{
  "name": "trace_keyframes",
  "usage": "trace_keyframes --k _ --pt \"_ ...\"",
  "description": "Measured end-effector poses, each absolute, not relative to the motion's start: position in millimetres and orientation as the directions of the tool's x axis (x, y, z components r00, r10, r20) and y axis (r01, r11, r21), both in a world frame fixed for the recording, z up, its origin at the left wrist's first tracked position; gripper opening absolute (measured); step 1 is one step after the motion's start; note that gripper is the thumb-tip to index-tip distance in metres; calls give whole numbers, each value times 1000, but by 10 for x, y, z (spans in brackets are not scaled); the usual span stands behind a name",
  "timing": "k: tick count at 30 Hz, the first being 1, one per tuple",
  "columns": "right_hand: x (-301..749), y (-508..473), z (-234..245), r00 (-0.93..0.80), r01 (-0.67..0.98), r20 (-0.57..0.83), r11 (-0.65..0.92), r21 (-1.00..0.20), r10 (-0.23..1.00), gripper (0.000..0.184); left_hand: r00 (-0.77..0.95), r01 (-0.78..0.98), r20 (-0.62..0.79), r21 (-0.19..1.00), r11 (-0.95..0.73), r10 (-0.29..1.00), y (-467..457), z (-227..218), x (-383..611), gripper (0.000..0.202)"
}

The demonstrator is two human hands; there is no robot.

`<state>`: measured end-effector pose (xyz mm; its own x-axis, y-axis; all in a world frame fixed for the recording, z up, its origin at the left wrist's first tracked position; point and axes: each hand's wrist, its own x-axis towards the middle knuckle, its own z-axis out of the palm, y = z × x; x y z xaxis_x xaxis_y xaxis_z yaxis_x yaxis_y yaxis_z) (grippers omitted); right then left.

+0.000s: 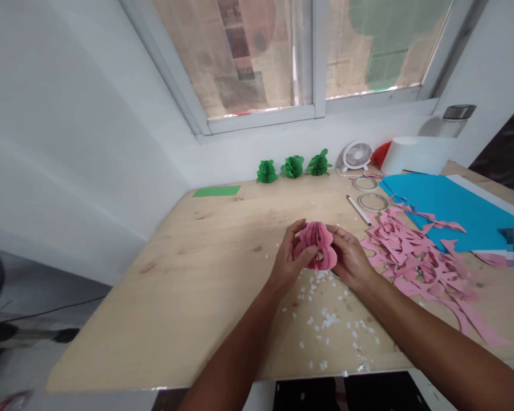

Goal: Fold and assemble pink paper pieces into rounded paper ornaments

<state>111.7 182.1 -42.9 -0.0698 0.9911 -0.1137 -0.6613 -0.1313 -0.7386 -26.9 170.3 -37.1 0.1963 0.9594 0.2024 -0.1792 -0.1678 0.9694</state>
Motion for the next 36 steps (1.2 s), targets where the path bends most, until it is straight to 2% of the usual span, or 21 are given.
trace_keyframes --k 12,20,26,36 --pt "1078 1807 -450 62 -532 -137 -83 -843 989 19 185 -162 145 980 -116 972 1751 -454 -274 61" --pt "1090 1815 -570 88 -314 65 90 -945 994 15 172 -121 147 984 -127 974 1771 -482 -261 59" --pt "1093 1819 -583 70 -338 62 82 -938 996 16 172 -178 97 982 -65 980 1772 -456 -266 50" --pt "1090 1811 -547 19 -353 22 27 -935 1000 20 172 -176 61 984 -30 983 1785 -460 -267 50"
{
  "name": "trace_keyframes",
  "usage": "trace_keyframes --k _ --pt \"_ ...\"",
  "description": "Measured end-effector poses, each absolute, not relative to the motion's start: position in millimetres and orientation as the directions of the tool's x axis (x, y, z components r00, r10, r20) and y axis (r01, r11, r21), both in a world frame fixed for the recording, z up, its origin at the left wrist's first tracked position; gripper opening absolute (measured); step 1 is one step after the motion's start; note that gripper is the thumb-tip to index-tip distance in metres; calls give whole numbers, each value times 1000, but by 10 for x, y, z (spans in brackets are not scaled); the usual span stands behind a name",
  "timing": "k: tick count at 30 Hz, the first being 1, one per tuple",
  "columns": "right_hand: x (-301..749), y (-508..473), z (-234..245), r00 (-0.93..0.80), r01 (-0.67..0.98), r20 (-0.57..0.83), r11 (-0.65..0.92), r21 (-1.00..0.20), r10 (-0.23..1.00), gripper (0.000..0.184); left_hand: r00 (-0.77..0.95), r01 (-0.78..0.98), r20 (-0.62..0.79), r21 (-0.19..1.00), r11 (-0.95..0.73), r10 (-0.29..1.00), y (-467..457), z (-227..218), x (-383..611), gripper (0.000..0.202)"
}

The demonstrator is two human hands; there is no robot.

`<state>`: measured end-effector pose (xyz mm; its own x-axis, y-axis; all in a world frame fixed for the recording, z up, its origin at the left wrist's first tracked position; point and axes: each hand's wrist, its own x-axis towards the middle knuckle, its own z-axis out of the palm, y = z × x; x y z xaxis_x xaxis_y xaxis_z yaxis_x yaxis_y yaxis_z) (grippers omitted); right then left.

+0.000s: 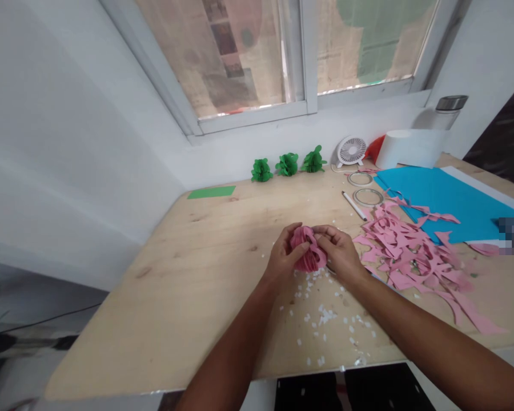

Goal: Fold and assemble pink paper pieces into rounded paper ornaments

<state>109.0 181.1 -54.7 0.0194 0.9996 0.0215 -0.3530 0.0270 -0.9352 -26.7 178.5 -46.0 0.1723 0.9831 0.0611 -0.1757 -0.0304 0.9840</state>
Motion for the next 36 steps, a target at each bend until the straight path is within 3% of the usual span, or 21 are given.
trace_keyframes --k 20,26,36 --pt "1084 1798 -523 -5 -319 47 43 -947 999 20 211 -69 117 992 -105 971 1791 -491 -289 53" --pt "1081 1801 -529 -9 -287 55 50 -957 998 20 192 69 199 974 -216 961 1771 -485 -263 56" --pt "1072 1741 -451 20 -58 120 121 -991 993 24 197 336 387 836 -433 901 1723 -602 -216 61"
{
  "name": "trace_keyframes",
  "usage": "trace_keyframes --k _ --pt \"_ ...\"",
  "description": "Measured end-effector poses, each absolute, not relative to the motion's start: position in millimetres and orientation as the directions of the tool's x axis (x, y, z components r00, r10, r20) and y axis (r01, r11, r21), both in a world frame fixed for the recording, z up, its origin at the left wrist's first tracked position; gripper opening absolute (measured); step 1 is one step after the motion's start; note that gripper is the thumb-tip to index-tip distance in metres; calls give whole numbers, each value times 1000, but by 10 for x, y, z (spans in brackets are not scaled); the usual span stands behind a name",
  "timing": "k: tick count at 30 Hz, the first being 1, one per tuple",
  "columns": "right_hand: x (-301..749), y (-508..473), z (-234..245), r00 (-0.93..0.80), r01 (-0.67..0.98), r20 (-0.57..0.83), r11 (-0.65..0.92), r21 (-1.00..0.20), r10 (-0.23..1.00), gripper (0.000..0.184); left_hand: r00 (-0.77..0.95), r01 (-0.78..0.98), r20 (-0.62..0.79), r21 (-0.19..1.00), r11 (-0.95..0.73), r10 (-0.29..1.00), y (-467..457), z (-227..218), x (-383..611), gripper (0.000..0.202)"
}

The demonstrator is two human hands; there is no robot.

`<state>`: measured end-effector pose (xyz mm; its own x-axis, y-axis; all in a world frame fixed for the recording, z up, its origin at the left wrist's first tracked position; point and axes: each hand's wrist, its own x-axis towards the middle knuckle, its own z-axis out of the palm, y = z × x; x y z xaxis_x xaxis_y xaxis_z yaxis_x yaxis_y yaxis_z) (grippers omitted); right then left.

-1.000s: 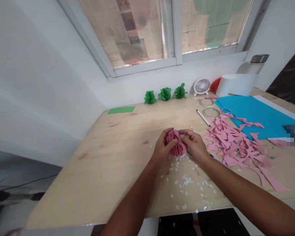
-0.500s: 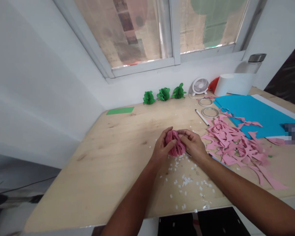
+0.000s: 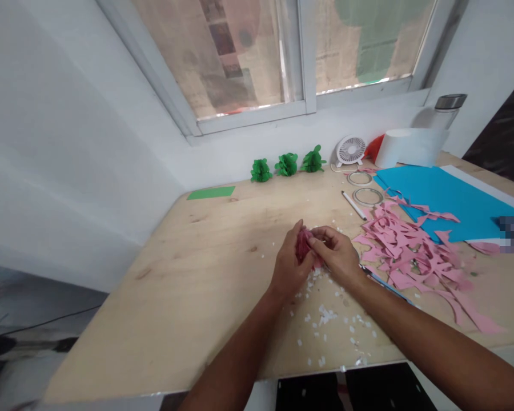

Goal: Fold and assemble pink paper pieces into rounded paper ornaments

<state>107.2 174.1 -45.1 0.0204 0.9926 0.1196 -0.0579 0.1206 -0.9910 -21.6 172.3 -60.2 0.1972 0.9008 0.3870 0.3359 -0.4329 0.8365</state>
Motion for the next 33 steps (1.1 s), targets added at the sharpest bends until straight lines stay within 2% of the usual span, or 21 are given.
trace_keyframes --k 5,11,21,25,27,33 --pt "1073 1728 -450 43 51 175 173 -984 984 20 208 420 459 755 -503 864 1691 -560 -191 61" --pt "1084 1731 -480 70 176 260 244 -954 963 16 216 499 474 697 -514 853 1660 -528 -172 62" --pt "1079 1723 -480 110 209 267 241 -948 957 17 232 412 448 759 -504 864 1688 -550 -191 64" --pt "1090 1725 -474 120 229 274 242 -943 954 17 206 400 485 751 -526 850 1698 -532 -209 64" --pt "1092 1725 -470 120 237 264 231 -944 957 17 175 414 535 722 -555 826 1698 -518 -216 59" --pt "1077 1716 -479 65 226 257 237 -945 964 16 103 451 642 650 -611 759 1708 -491 -229 26"
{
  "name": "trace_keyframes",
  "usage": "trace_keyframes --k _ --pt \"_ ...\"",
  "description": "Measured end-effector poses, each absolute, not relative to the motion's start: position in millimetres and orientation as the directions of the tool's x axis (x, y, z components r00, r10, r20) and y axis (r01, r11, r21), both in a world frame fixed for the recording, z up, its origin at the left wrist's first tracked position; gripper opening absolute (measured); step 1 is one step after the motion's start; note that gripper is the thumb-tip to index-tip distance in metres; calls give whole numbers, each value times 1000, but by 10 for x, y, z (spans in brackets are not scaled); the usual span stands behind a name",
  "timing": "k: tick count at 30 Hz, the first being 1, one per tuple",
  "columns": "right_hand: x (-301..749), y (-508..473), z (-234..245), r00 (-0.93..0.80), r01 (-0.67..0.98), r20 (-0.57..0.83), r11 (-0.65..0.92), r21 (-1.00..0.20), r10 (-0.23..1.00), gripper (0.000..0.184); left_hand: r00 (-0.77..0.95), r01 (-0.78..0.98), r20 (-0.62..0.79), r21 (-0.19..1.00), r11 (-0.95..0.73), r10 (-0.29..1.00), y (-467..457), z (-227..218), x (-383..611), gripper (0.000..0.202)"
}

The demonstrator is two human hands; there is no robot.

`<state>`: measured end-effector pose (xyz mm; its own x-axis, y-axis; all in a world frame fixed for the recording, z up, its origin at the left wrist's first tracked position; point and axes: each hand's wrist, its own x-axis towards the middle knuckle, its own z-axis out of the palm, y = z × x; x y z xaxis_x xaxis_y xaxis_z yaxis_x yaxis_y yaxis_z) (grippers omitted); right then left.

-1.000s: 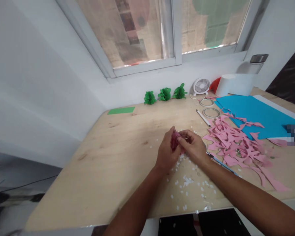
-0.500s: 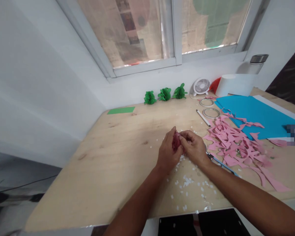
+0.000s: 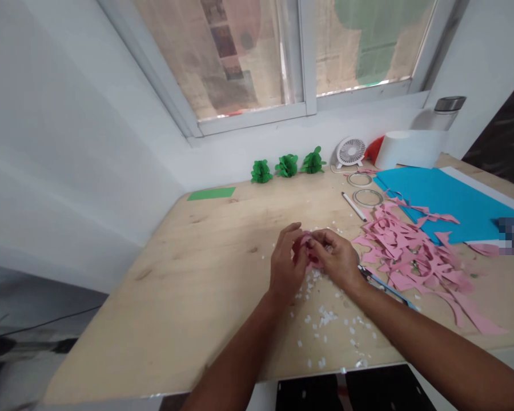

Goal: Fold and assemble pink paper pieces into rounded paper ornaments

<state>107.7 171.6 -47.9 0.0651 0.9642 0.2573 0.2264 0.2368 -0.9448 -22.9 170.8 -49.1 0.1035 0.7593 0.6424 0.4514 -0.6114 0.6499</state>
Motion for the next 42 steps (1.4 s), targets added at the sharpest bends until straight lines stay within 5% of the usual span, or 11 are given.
trace_keyframes --k 20,32,42 --pt "1053 1700 -544 22 159 272 265 -951 962 23 147 772 835 238 -589 530 1735 -425 -279 11" --pt "1065 1661 -485 7 312 378 357 -881 926 23 135 783 867 204 -587 481 1715 -415 -245 12" --pt "1025 1708 -532 17 46 217 216 -975 976 21 44 720 832 358 -595 554 1766 -438 -235 11"
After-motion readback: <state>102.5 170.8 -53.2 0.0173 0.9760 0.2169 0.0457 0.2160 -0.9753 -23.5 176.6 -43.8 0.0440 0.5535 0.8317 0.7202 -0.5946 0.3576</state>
